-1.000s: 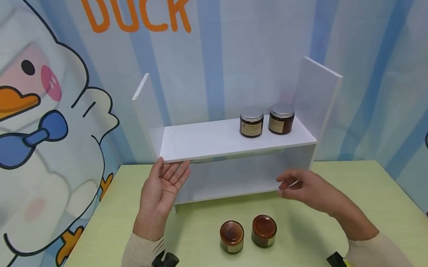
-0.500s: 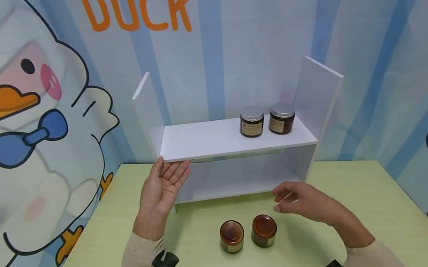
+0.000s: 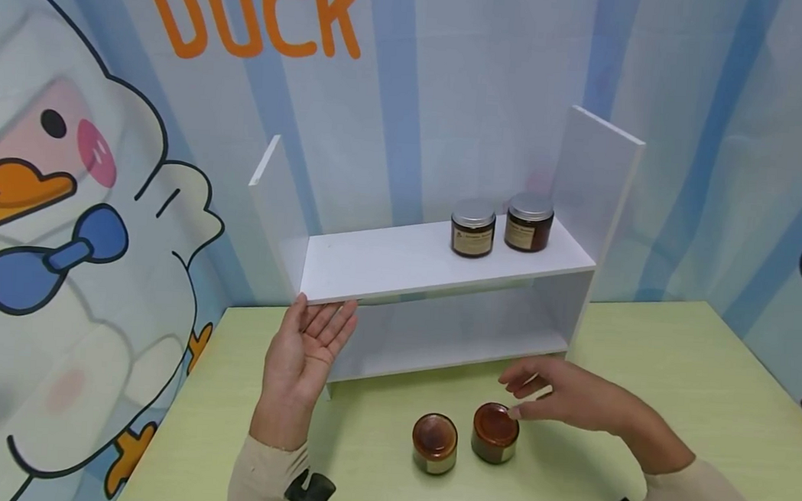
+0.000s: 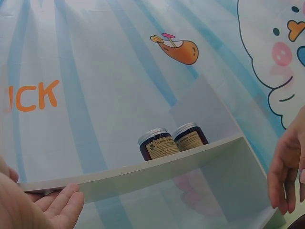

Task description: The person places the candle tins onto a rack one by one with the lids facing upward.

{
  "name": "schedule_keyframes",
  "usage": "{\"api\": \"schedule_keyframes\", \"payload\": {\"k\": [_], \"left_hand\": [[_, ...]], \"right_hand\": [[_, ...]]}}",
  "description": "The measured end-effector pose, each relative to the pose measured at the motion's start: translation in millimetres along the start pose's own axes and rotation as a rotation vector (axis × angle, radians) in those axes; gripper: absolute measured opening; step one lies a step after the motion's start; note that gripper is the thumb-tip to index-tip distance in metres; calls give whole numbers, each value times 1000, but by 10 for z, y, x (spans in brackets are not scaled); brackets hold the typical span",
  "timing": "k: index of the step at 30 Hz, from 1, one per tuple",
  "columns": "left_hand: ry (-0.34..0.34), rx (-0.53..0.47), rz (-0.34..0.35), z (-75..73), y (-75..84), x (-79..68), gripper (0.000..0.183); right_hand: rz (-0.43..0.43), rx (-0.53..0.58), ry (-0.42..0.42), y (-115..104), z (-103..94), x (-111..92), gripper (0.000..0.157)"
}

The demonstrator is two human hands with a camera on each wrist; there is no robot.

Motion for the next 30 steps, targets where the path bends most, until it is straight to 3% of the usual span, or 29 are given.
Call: {"api": "schedule_keyframes", "payload": {"k": [18, 30], "left_hand": [[-1, -12, -9, -6, 4, 9, 49], [-2, -9, -3, -14, 0, 11, 46]], "right_hand": [[-108, 85, -111, 267, 174, 47, 62], [-128, 154, -124, 451, 264, 100, 77]]}}
Point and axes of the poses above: each hand's wrist, its own x-axis towards the middle knuckle, its own z-axis out of the palm, y = z × x, the point moved 6 cm from there along x, towards the middle knuckle, and after that the axes turned 8 degrees about x, right-handed, at the moved point
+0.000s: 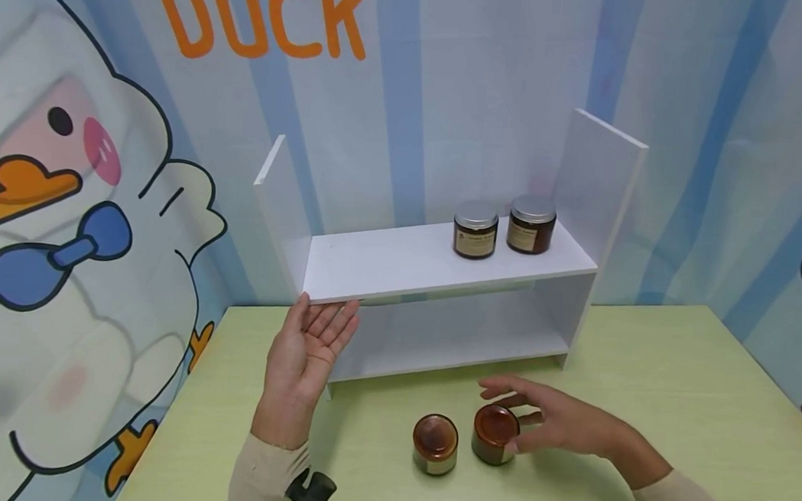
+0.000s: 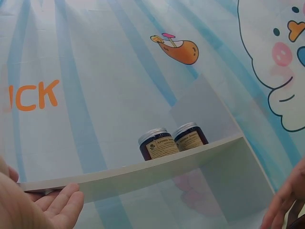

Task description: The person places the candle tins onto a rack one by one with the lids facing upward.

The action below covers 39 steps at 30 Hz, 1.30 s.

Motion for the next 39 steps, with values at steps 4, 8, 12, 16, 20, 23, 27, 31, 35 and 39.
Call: {"api": "schedule_keyframes", "payload": {"k": [4, 8, 12, 16, 20, 23, 27, 31, 35, 39], "left_hand": [[4, 1, -3, 0, -4, 3, 46], [-5, -6, -2, 3, 2, 2, 45], [-3, -5, -1, 3, 1, 5, 45], [4, -8, -2, 0, 0, 2, 45], [10, -6, -8, -2, -5, 1, 45], [14, -6, -11, 0, -3, -2, 45], [6, -1, -6, -4, -1, -5, 46], [5, -1, -7, 0, 2, -7, 46], [12, -2, -13, 5, 3, -3, 46], [11, -2, -12, -1, 0, 2, 46]], "right_hand": [[20, -2, -5, 65, 36, 8, 82], [29, -20, -4, 119, 59, 18, 84], [20, -39, -8, 143, 73, 26, 84], [19, -31, -19, 155, 100, 35, 81], [21, -14, -29, 162, 135, 42, 80], [21, -27, -20, 165, 147, 48, 83], [26, -23, -7, 168, 149, 52, 85], [31, -13, -5, 170, 149, 59, 81], [25, -20, 0, 156, 151, 65, 73], [9, -21, -3, 131, 159, 71, 67]]}}
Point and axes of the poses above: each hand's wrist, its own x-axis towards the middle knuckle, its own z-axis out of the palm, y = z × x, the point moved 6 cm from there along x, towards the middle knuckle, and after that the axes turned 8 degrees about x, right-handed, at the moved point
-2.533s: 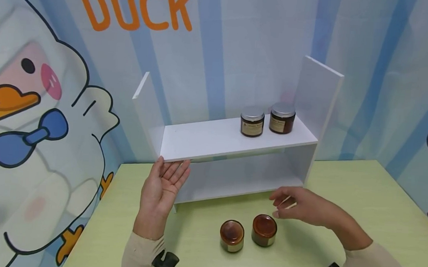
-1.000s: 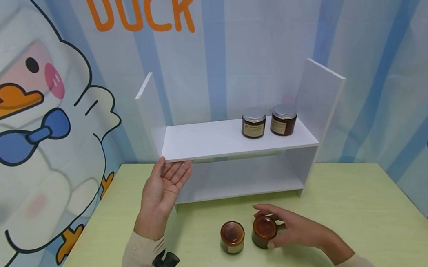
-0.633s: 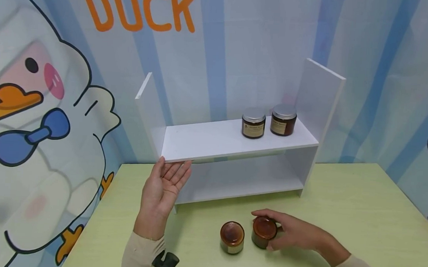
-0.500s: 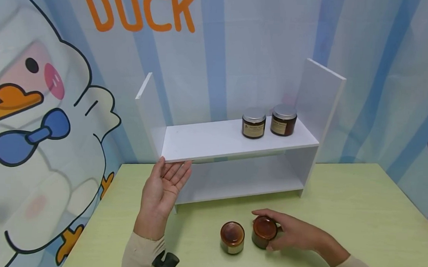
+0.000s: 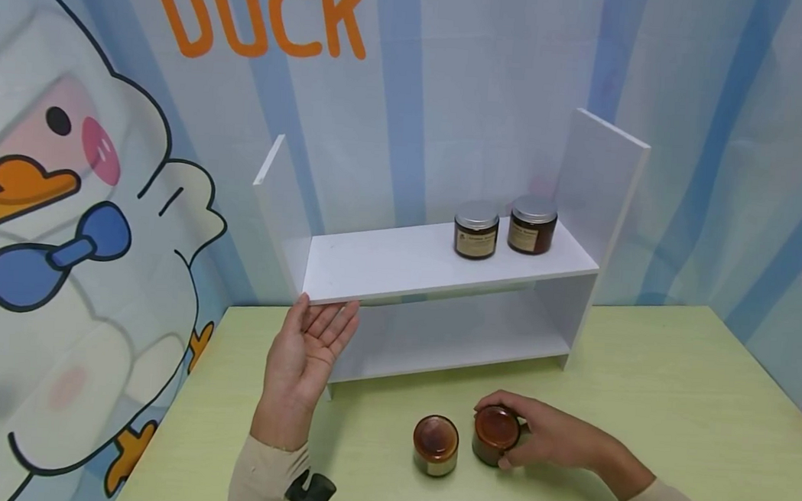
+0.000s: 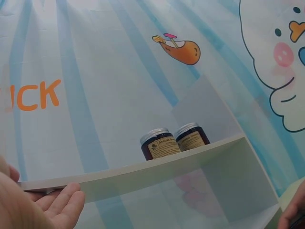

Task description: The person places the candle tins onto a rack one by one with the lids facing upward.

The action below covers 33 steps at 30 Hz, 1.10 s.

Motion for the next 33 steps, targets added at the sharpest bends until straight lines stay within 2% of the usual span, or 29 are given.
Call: {"api": "schedule_keyframes", "payload": {"k": [7, 23, 33], "left_hand": [[-7, 3, 11, -5, -5, -1, 46], [-9, -8, 6, 1, -9, -1, 47], [-25, -3, 17, 0, 0, 4, 48]], "right_hand": [[-30, -10, -2, -23, -8, 8, 64], [-45, -26, 56, -15, -42, 15, 65], [-52, 6, 58, -2, -44, 11, 66]]}}
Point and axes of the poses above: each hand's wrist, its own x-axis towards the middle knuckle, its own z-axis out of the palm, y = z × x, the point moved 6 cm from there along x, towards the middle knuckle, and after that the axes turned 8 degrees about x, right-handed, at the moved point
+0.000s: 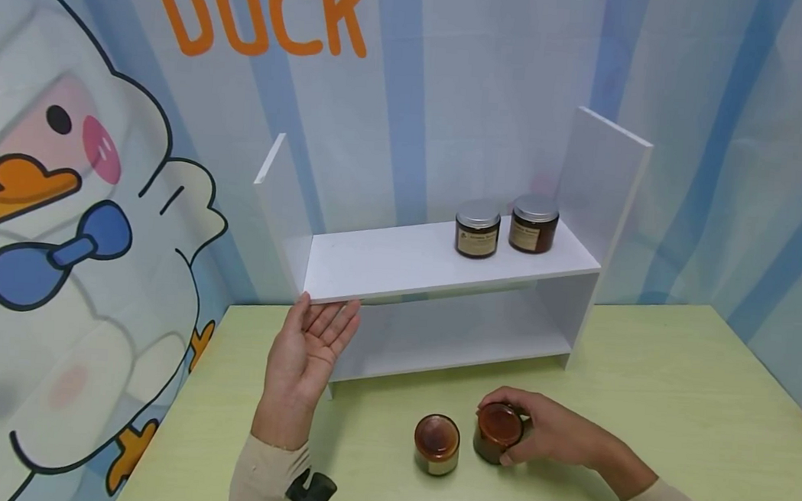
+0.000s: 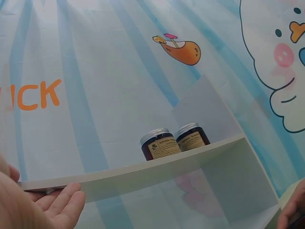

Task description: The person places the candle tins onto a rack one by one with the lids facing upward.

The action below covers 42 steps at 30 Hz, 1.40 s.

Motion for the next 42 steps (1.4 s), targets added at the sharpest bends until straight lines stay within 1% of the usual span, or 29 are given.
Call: {"api": "schedule_keyframes", "payload": {"k": [4, 11, 17, 27, 33, 42], "left_hand": [[-2, -1, -1, -1, -1, -9, 47], [7, -5, -4, 1, 3, -8, 47], [12, -9, -7, -4, 5, -1, 46], [14, 3, 2, 1, 0, -3, 46], [17, 0, -1, 2, 0, -3, 45], [11, -5, -11, 1, 7, -4, 46]], "right_hand": [[-3, 9, 2, 19, -6, -4, 66], [-25, -13, 7, 47, -35, -15, 66], [-17, -11, 20, 66, -70, -28, 64], [24, 64, 38, 121, -100, -61, 63], [45, 61, 62, 109, -117, -83, 63], [53, 9, 123, 96, -161, -94, 58]]}}
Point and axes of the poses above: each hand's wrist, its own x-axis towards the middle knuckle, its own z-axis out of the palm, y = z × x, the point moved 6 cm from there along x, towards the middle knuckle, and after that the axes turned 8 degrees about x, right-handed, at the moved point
